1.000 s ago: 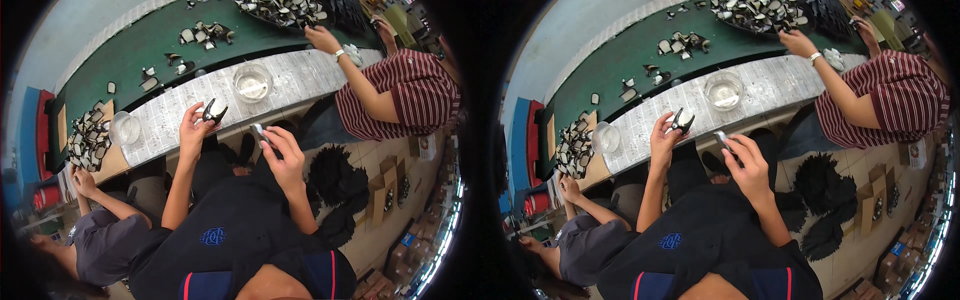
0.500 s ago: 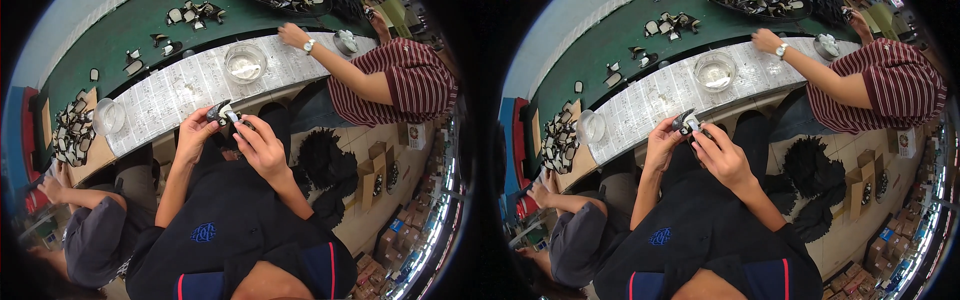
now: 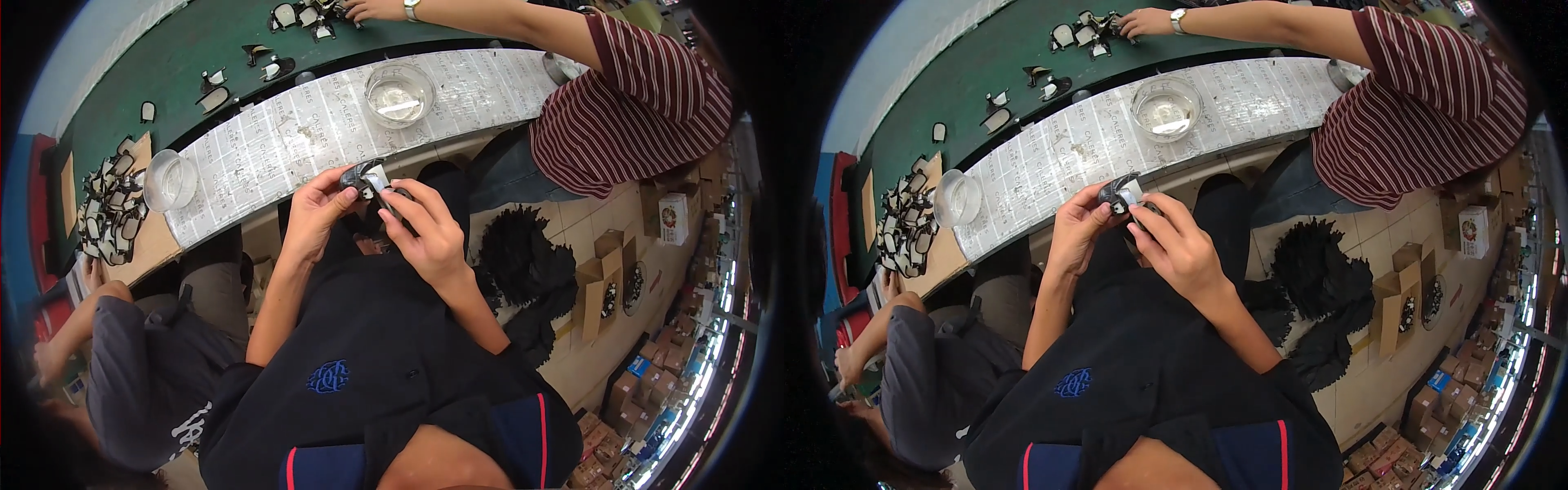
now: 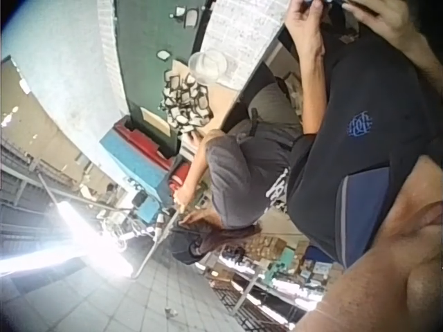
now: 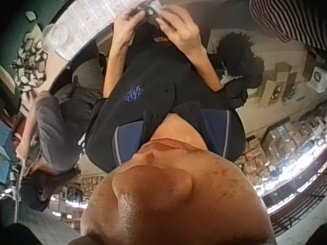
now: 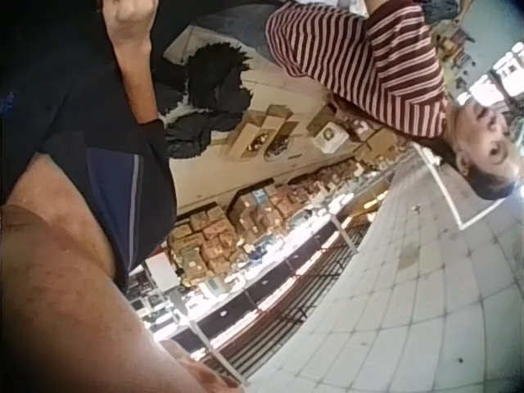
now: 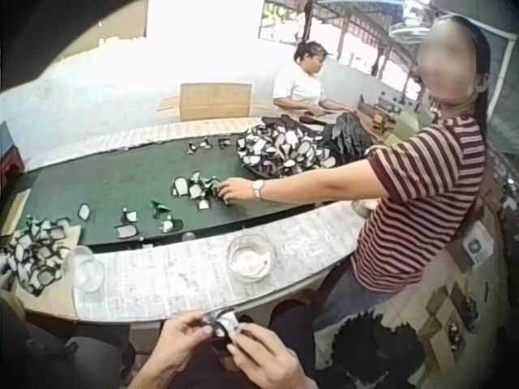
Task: Apply adhesive to small shoe components and join them together at a manufacturing workstation.
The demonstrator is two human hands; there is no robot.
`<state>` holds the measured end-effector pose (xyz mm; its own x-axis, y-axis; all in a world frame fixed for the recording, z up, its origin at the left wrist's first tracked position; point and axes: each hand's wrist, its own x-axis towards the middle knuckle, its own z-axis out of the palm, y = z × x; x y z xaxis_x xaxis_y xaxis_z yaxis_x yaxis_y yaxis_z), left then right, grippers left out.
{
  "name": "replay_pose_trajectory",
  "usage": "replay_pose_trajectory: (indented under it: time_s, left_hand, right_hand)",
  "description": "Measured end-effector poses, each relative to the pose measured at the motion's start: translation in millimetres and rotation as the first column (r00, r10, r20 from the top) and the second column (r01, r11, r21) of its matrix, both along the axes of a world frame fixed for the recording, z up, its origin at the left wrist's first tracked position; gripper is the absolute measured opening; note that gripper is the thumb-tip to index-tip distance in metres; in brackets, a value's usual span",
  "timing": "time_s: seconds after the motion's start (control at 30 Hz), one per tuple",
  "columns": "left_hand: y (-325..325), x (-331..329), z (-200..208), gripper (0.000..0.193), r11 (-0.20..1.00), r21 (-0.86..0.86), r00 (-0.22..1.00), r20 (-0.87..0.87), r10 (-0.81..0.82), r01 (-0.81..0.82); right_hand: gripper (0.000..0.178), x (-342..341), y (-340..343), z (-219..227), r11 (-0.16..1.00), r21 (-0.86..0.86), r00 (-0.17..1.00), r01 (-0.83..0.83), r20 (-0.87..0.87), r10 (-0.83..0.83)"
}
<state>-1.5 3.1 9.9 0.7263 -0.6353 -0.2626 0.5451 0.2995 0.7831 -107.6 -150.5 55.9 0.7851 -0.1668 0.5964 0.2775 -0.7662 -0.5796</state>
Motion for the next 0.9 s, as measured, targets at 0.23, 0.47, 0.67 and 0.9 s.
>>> replay_pose_trajectory:
  time_s: [0.23,0.47,0.67,0.9]
  left_hand:
    - [-1,2,-4,0.037,1.000,0.001,1.000,-0.003,-0.017,0.017]
    - [-3,3,-7,0.036,0.999,0.030,0.999,0.011,-0.036,0.036]
    - [-8,0,0,0.036,0.997,0.060,0.998,0.018,-0.055,0.053]
    - [-9,-1,1,0.034,0.992,0.095,0.994,0.065,-0.088,0.082]
  right_hand:
    - [0.025,-7,-7,9,0.988,0.151,0.999,0.015,-0.048,-0.008]
    - [0.024,-14,-14,18,0.902,0.424,0.994,0.079,-0.099,-0.040]
    - [0.026,-3,-25,13,0.991,0.134,0.996,0.006,-0.089,0.006]
    - [0.026,3,-22,8,0.998,0.044,0.995,-0.040,-0.090,0.044]
